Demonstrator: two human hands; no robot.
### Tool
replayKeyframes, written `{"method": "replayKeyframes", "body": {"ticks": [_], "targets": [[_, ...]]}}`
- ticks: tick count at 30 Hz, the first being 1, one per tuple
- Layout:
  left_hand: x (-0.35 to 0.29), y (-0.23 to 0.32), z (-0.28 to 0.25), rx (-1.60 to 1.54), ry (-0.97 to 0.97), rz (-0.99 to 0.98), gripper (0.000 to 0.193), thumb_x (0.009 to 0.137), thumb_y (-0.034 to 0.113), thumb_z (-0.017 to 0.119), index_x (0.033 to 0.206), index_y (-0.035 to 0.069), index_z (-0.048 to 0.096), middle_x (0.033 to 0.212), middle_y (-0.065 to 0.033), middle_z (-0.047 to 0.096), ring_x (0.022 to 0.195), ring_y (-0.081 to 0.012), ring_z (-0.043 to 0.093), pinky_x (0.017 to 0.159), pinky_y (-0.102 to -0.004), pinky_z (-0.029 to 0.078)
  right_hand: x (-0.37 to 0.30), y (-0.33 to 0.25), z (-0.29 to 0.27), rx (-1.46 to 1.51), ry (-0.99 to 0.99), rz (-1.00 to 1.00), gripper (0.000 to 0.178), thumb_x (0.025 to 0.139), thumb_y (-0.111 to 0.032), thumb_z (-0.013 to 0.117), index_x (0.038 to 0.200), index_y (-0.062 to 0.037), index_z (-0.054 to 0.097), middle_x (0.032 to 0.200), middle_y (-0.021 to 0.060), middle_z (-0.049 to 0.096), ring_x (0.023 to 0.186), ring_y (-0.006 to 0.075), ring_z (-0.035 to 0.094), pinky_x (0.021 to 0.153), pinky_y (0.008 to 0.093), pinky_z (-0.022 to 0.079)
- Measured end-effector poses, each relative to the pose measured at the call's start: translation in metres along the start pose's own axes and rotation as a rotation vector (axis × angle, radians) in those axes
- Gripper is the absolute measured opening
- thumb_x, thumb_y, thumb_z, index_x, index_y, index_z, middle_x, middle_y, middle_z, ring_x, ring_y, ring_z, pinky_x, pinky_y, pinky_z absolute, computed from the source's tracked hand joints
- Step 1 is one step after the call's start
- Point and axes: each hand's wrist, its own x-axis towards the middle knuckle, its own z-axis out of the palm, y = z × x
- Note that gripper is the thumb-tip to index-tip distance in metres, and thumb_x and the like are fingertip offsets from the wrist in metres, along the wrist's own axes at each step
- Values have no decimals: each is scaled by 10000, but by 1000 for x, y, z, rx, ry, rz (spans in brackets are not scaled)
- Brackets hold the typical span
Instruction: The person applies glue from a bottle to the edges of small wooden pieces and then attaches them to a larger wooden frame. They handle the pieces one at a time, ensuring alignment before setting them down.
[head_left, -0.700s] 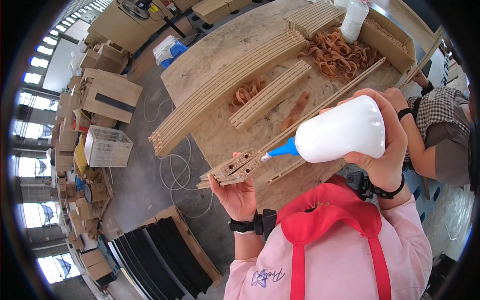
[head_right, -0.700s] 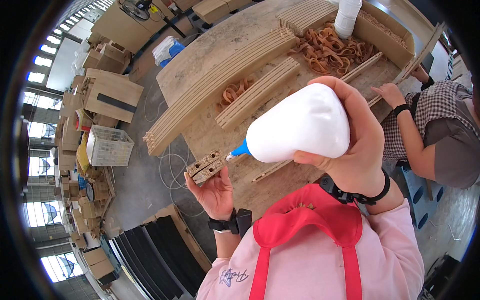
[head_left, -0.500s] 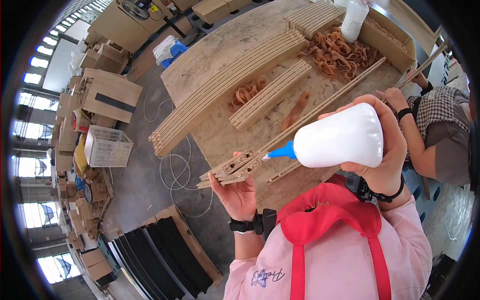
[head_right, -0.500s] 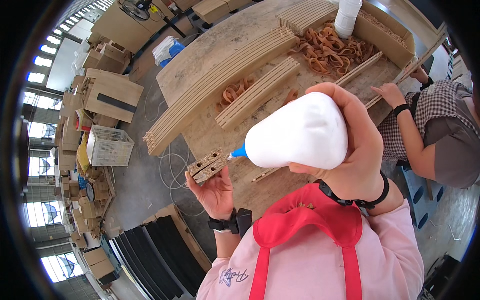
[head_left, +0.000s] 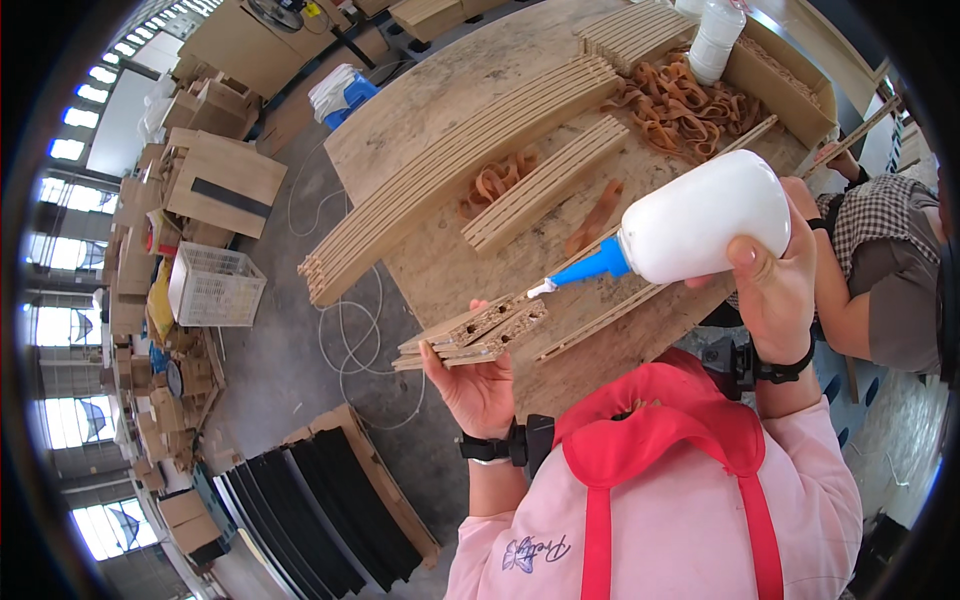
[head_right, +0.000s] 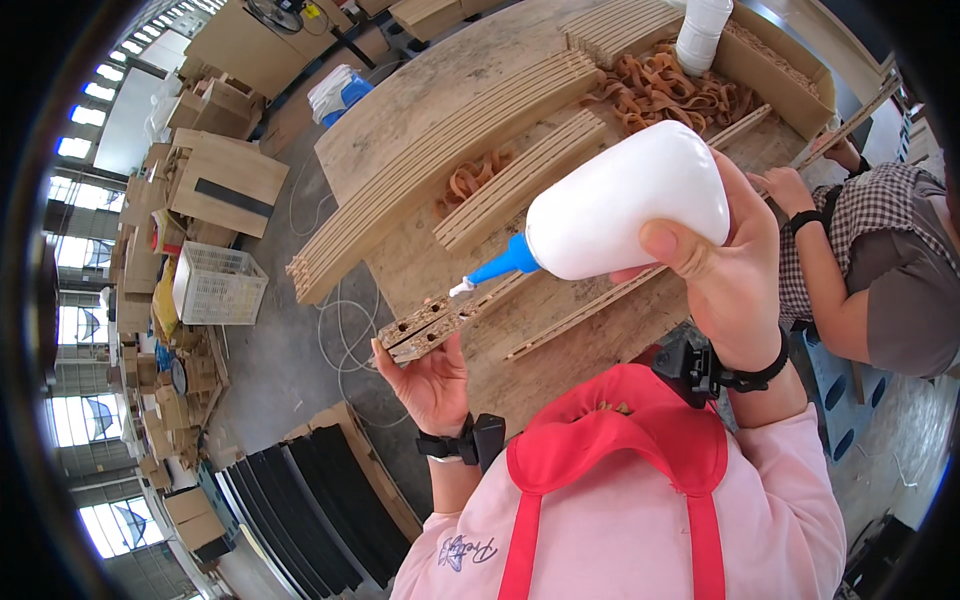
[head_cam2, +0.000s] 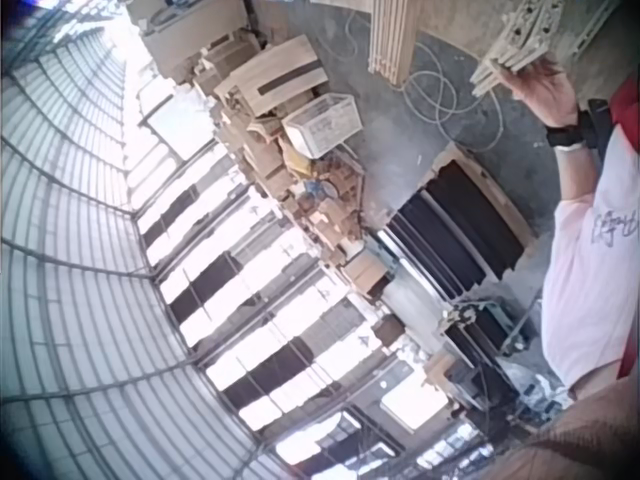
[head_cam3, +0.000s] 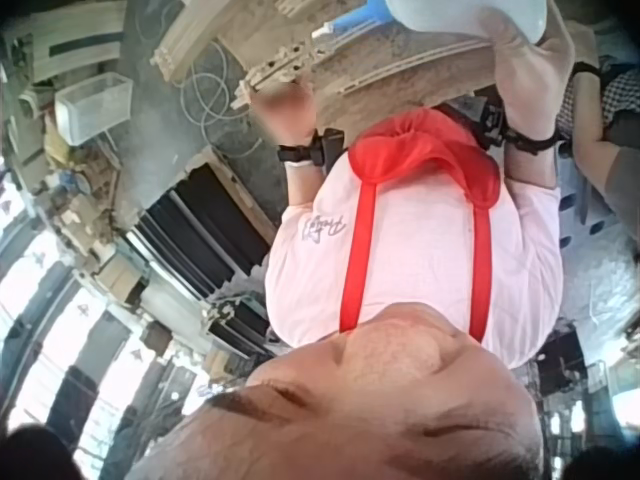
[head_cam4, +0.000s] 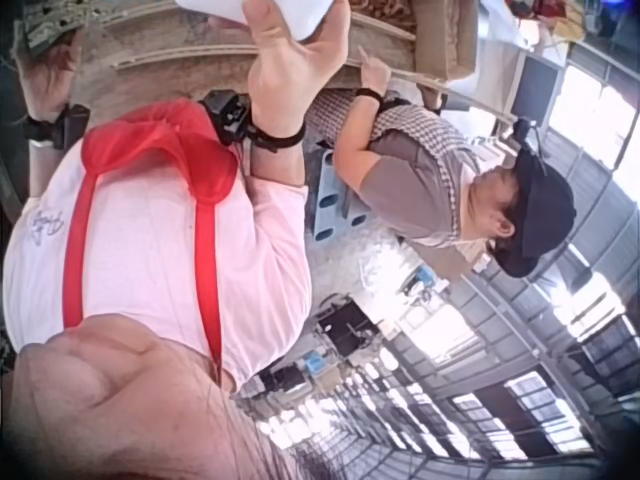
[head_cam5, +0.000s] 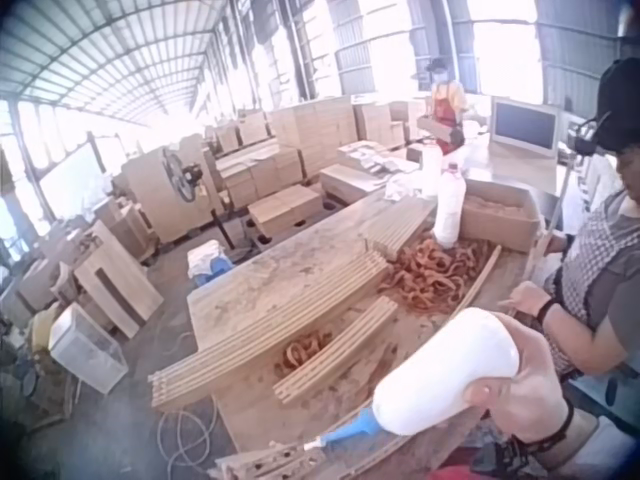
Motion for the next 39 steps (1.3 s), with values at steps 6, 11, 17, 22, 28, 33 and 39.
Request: {"method": "replayKeyframes", "body": {"ticks": [6, 11, 17, 22, 28, 33, 39], "targets": [[-1, -1, 1, -42, 44, -36, 442, 890, 418, 618, 1198, 104, 577, 1344, -220, 482, 1195, -337, 529, 897, -474, 547, 1, 11, 9, 17, -22, 39, 715, 767, -118, 772, 1334, 72, 381, 1115, 170, 609, 934, 273, 662, 644, 360, 614], [-1, -1, 3, -47, 60, -32, 436, 891, 422, 614, 1194, 110, 578, 1348, -225, 475, 1181, -338, 540, 893, -473, 550, -2, 13, 16, 19, -31, 71, 767, 747, -105, 788, 1349, 79, 351, 1165, 181, 576, 979, 288, 646, 667, 374, 616], [-1, -1, 1, -40, 68, -22, 443, 892, 426, 611, 1192, 102, 575, 1353, -236, 463, 1177, -341, 541, 865, -471, 566, -3, 14, 20, -19, -29, 66, 778, 750, -113, 789, 1353, 83, 339, 1178, 183, 567, 994, 291, 638, 685, 376, 614], [-1, -2, 1, -40, 58, -24, 445, 891, 425, 613, 1191, 98, 575, 1345, -237, 469, 1179, -341, 540, 857, -468, 571, -5, 14, 20, -56, -48, 38, 784, 749, -116, 793, 1353, 82, 335, 1193, 172, 557, 1016, 279, 627, 714, 375, 606], [0, -2, -1, -48, 51, -25, 475, 892, 423, 613, 1219, 85, 547, 1342, -232, 474, 1180, -337, 539, 864, -463, 568, -16, 12, 22, -247, -45, -64, 857, 671, -131, 858, 1336, 66, 356, 1207, 127, 534, 1106, 199, 561, 908, 325, 501], [0, -3, -1, -45, 52, -27, 516, 889, 428, 615, 1248, 71, 515, 1345, -230, 471, 1177, -333, 542, 860, -456, 571, -24, 13, 26, -259, -86, -114, 919, 609, -130, 896, 1327, 56, 353, 1201, 98, 519, 1112, 169, 541, 941, 312, 470], [-1, -1, -4, -66, 40, -34, 544, 892, 430, 609, 1271, 59, 488, 1349, -231, 467, 1173, -335, 545, 854, -449, 575, -19, 5, 23, -364, -89, -131, 873, 634, -130, 882, 1315, 64, 371, 1192, 125, 547, 1088, 182, 564, 895, 316, 503]]}}
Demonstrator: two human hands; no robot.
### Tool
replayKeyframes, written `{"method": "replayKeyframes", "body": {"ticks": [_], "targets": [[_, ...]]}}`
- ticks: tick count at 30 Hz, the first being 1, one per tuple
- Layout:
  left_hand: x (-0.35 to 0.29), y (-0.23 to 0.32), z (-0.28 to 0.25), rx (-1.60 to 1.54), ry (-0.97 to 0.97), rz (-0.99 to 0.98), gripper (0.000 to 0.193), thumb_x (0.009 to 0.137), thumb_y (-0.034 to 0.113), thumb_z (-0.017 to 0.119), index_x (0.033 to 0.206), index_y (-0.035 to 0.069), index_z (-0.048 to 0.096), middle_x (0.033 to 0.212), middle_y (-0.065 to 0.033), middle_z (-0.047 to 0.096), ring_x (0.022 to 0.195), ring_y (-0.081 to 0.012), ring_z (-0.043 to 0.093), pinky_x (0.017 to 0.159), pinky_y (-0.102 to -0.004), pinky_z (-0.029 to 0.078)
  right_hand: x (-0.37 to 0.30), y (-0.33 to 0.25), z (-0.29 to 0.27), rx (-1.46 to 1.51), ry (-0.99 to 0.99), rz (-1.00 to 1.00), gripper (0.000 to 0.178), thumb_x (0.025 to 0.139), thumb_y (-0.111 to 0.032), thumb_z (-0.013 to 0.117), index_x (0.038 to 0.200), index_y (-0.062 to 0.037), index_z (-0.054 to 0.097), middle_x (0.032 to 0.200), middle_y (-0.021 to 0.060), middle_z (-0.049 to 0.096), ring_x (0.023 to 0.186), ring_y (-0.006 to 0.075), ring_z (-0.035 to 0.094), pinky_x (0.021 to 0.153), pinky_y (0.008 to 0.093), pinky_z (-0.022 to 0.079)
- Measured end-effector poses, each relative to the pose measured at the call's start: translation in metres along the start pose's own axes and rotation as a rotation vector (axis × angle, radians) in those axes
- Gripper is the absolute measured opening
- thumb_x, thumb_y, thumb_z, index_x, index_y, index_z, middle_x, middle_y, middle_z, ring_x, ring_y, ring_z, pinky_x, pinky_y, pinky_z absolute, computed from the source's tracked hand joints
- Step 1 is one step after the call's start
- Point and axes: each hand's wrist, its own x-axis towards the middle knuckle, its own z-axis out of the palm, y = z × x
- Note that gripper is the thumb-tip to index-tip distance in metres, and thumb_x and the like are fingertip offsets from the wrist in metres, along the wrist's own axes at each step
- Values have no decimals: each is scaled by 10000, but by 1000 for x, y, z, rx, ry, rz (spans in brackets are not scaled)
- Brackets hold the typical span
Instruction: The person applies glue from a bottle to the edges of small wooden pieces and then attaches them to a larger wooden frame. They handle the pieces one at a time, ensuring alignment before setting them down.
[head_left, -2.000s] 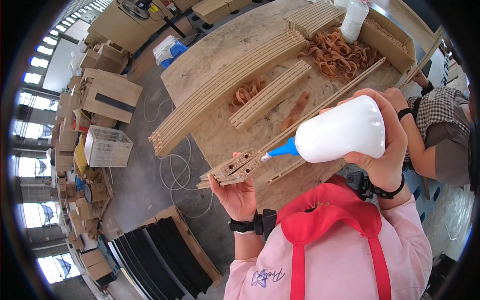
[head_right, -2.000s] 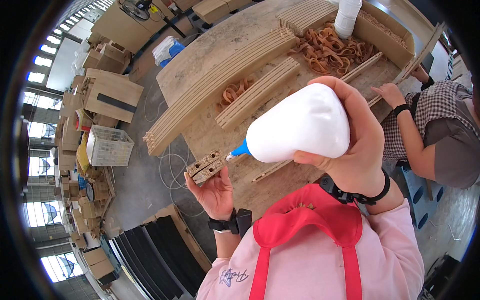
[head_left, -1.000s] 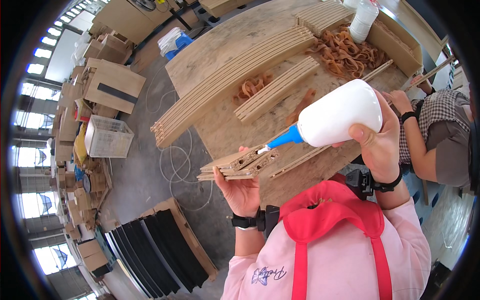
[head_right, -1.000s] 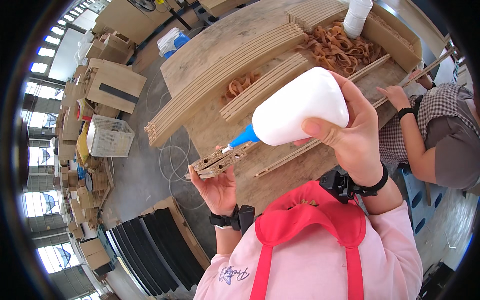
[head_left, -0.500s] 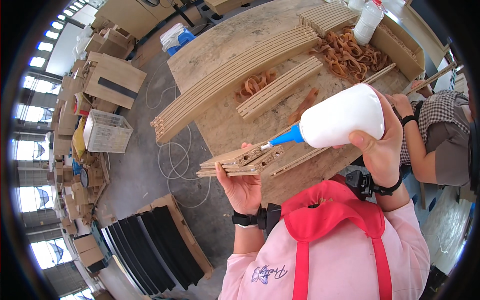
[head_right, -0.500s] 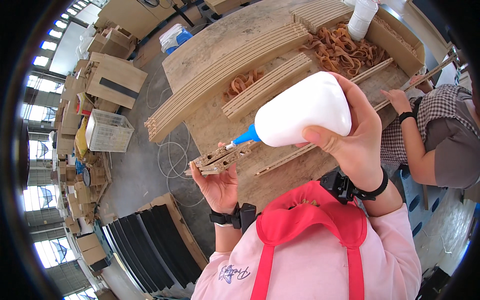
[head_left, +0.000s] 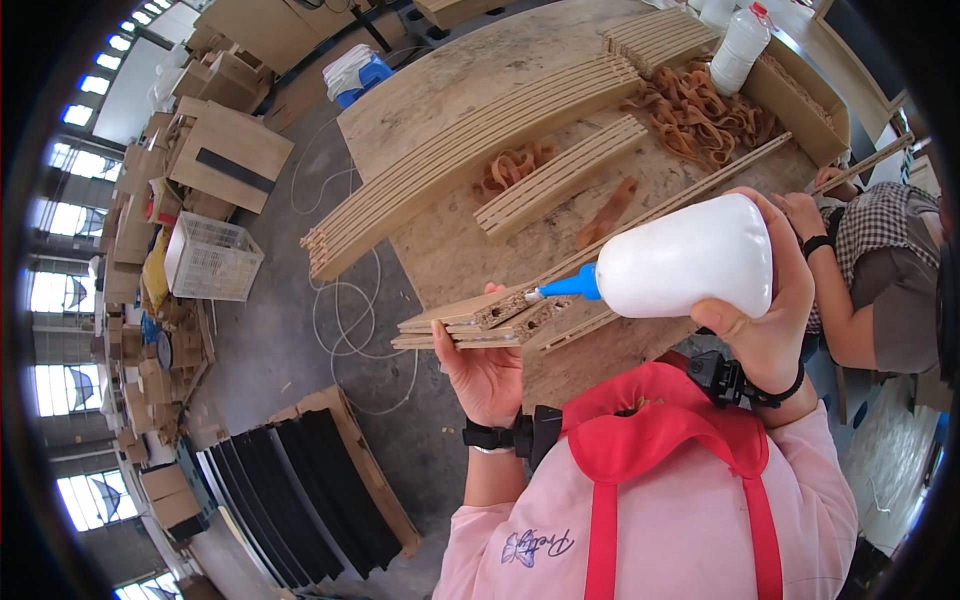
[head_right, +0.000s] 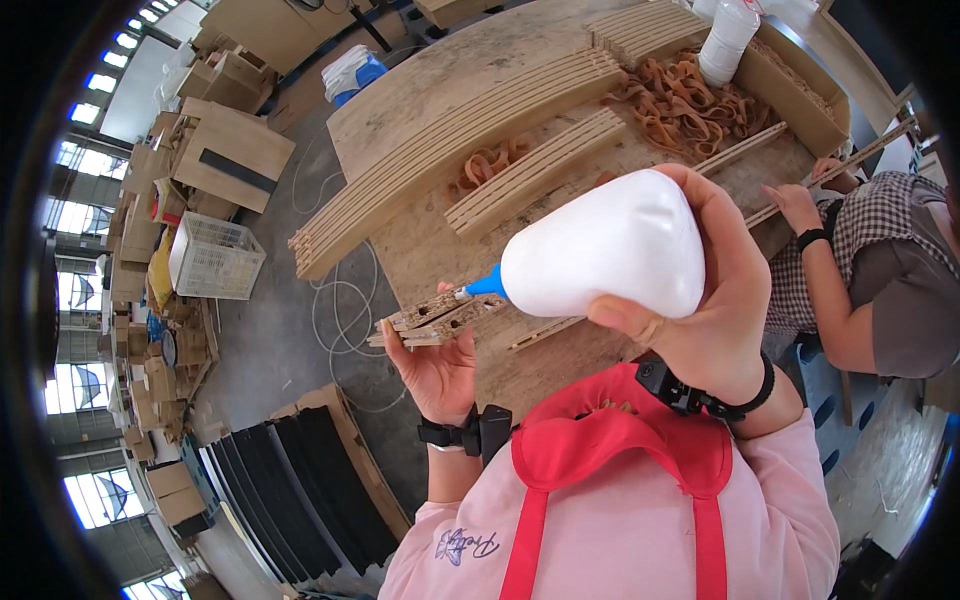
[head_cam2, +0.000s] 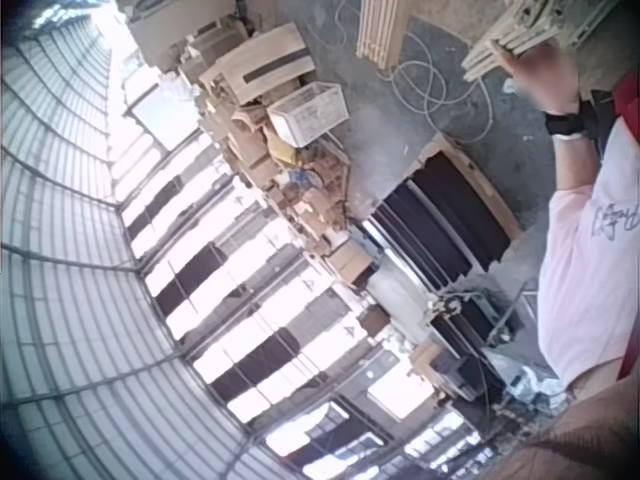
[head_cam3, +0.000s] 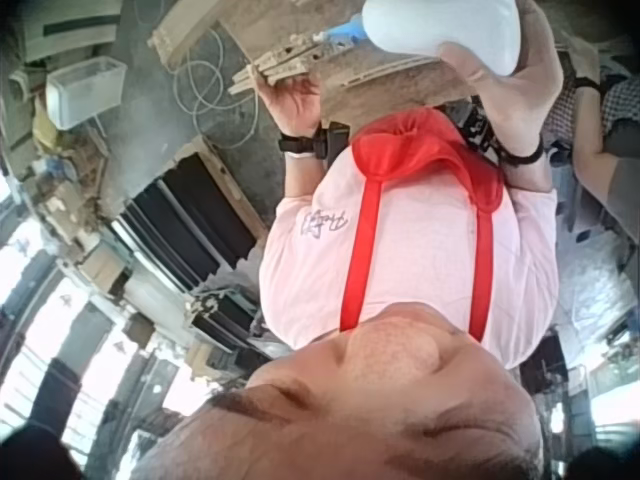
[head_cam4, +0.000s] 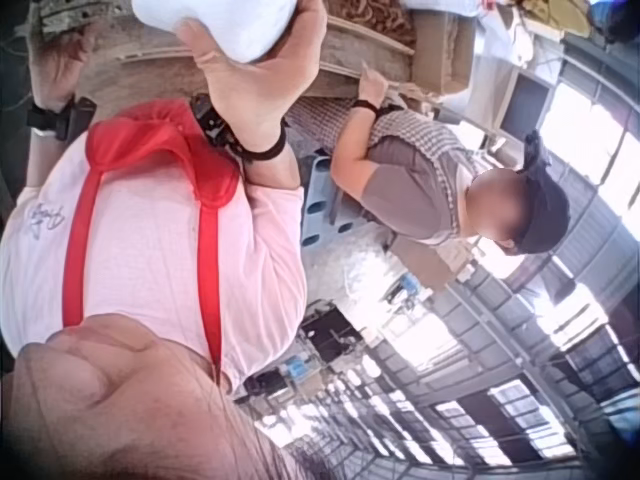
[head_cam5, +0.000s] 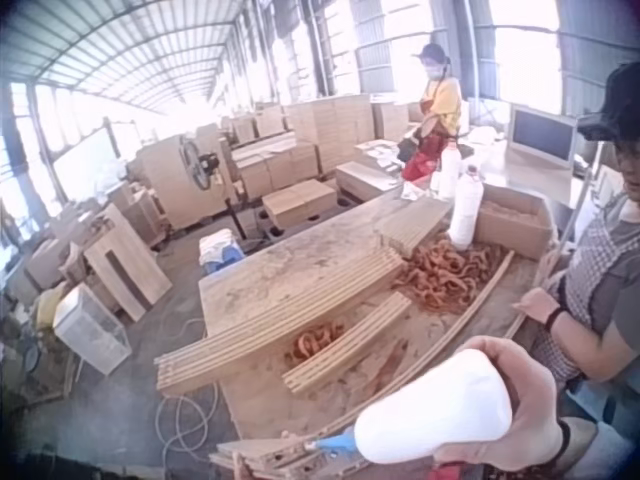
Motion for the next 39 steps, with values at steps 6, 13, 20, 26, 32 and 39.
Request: {"method": "replayKeyframes", "body": {"ticks": [6, 13, 20, 26, 32, 39], "targets": [[-1, 0, 0, 7, -4, 3, 551, 899, 432, 598, 1274, 46, 481, 1349, -236, 465, 1171, -335, 546, 853, -452, 576, 5, -2, 3, 300, 91, 156, 692, 739, -180, 807, 1265, 78, 438, 1086, 160, 618, 901, 233, 662, 644, 322, 596], [-1, -2, 2, -2, -8, -8, 533, 905, 423, 591, 1272, 50, 484, 1352, -237, 459, 1178, -329, 541, 854, -456, 576, 8, 2, 1, 374, 70, 154, 658, 764, -200, 787, 1258, 79, 453, 1042, 165, 640, 846, 250, 683, 585, 328, 604], [0, -3, 4, 29, 10, -9, 548, 902, 425, 597, 1274, 42, 477, 1344, -224, 468, 1163, -314, 550, 848, -432, 582, 6, 6, 9, 395, 52, 187, 764, 738, -145, 804, 1338, 72, 384, 1122, 170, 603, 936, 270, 661, 629, 357, 619], [-2, -4, 7, 37, 29, 0, 571, 904, 434, 590, 1291, 39, 452, 1332, -224, 479, 1161, -305, 554, 845, -429, 584, 7, 4, 12, 374, 43, 180, 791, 733, -133, 807, 1352, 72, 359, 1156, 171, 582, 958, 275, 652, 646, 362, 620], [-1, -3, 3, 35, -6, -17, 565, 906, 437, 585, 1294, 47, 454, 1336, -225, 477, 1173, -308, 547, 849, -425, 583, 3, 3, 14, 288, 29, 166, 829, 722, -136, 818, 1357, 77, 330, 1182, 160, 558, 991, 251, 634, 676, 352, 613], [-1, -3, 5, 44, 10, -7, 557, 906, 437, 587, 1286, 49, 462, 1340, -218, 478, 1170, -299, 552, 857, -439, 576, 2, 6, 8, 21, -7, -71, 862, 674, -178, 864, 1324, 73, 357, 1166, 133, 559, 1014, 235, 614, 882, 367, 525]]}}
